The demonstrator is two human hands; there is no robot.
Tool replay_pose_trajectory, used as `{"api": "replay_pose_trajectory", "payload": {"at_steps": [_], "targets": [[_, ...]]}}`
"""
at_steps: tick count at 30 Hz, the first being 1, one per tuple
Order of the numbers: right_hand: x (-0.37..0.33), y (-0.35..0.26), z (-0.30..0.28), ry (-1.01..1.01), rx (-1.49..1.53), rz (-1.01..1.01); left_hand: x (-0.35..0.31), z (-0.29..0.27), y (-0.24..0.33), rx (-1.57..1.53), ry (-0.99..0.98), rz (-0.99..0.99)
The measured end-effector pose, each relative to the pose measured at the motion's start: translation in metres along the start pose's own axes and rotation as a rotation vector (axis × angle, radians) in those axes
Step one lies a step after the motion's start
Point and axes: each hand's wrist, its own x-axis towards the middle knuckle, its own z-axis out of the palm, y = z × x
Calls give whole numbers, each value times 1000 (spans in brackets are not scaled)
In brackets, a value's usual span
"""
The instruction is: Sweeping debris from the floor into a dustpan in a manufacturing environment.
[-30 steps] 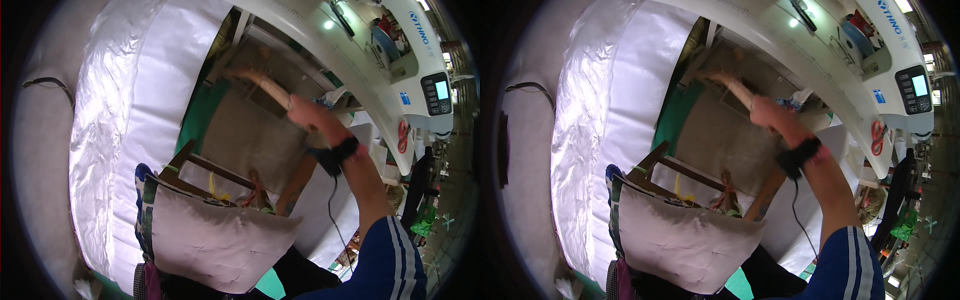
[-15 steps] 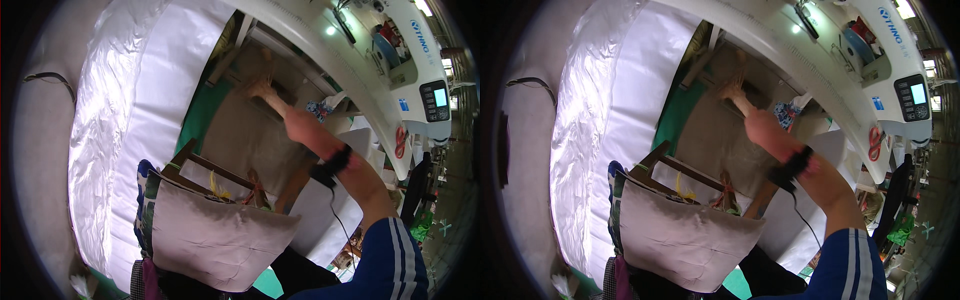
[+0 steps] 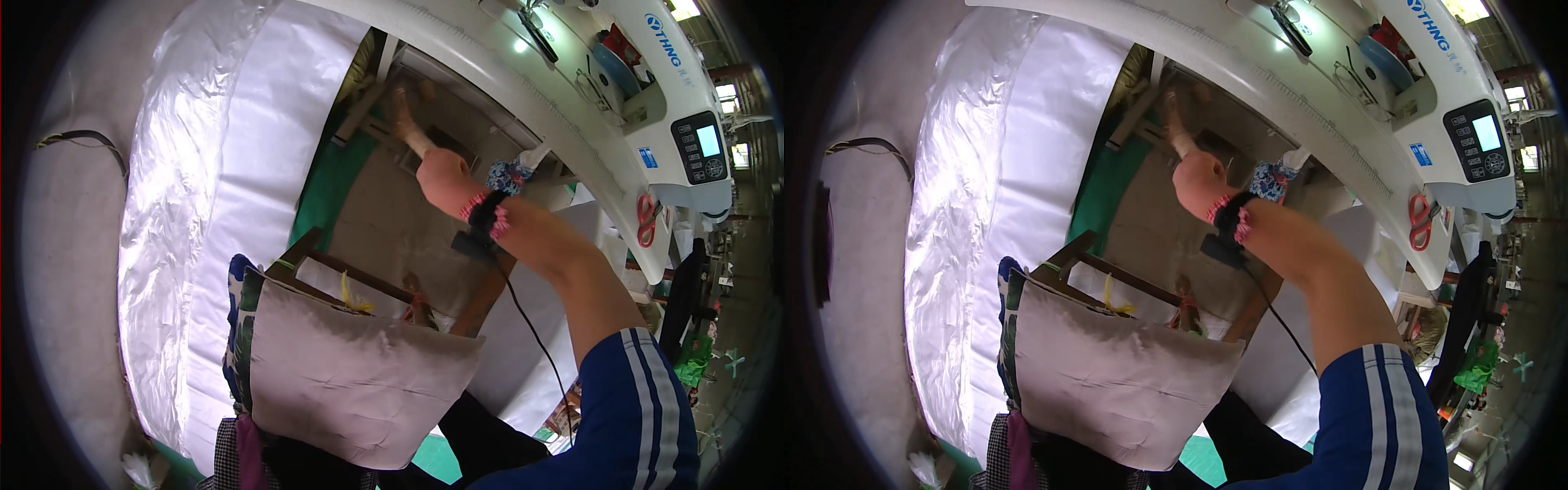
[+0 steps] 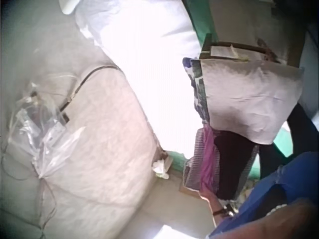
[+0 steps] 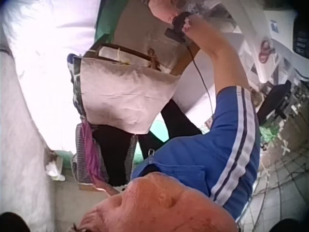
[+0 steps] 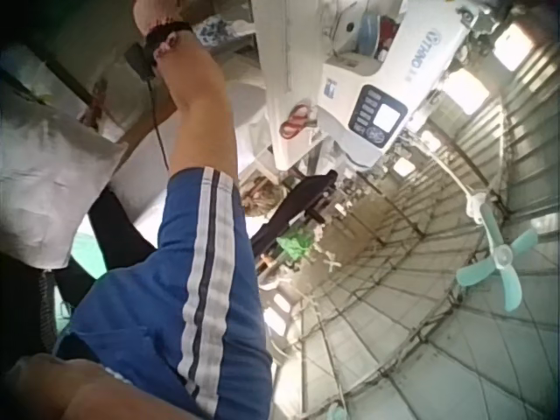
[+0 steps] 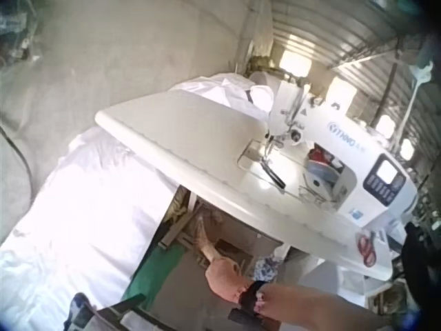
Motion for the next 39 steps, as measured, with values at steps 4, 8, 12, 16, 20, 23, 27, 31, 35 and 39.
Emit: {"api": "replay_pose_trajectory", "payload": {"at_steps": [4,8,12,16,20,23,27,31,35,39], "targets": [[-48,78,9,232,464,-795,2,5,-34,-19,-110,-266],[-46,89,14,249,483,-636,2,5,-41,117,-78,-178],[-3,37,29,38,484,-471,2,2,-23,19,-69,-69],[-36,5,51,-76,286,-660,2,0,-4,-29,-153,-301],[-96,59,36,-27,551,-837,3,-2,9,19,-188,-337],[-110,112,23,-275,561,-901,6,-5,18,-4,-199,-305],[-104,102,33,-98,660,-668,7,-6,21,-79,-241,-362],[-53,26,41,101,877,-556,3,-2,6,-13,-223,-354],[-56,-48,72,6,814,-721,1,3,-10,-7,-65,-340],[-144,-7,134,-151,951,-669,1,4,-11,-39,-237,-433]]}}
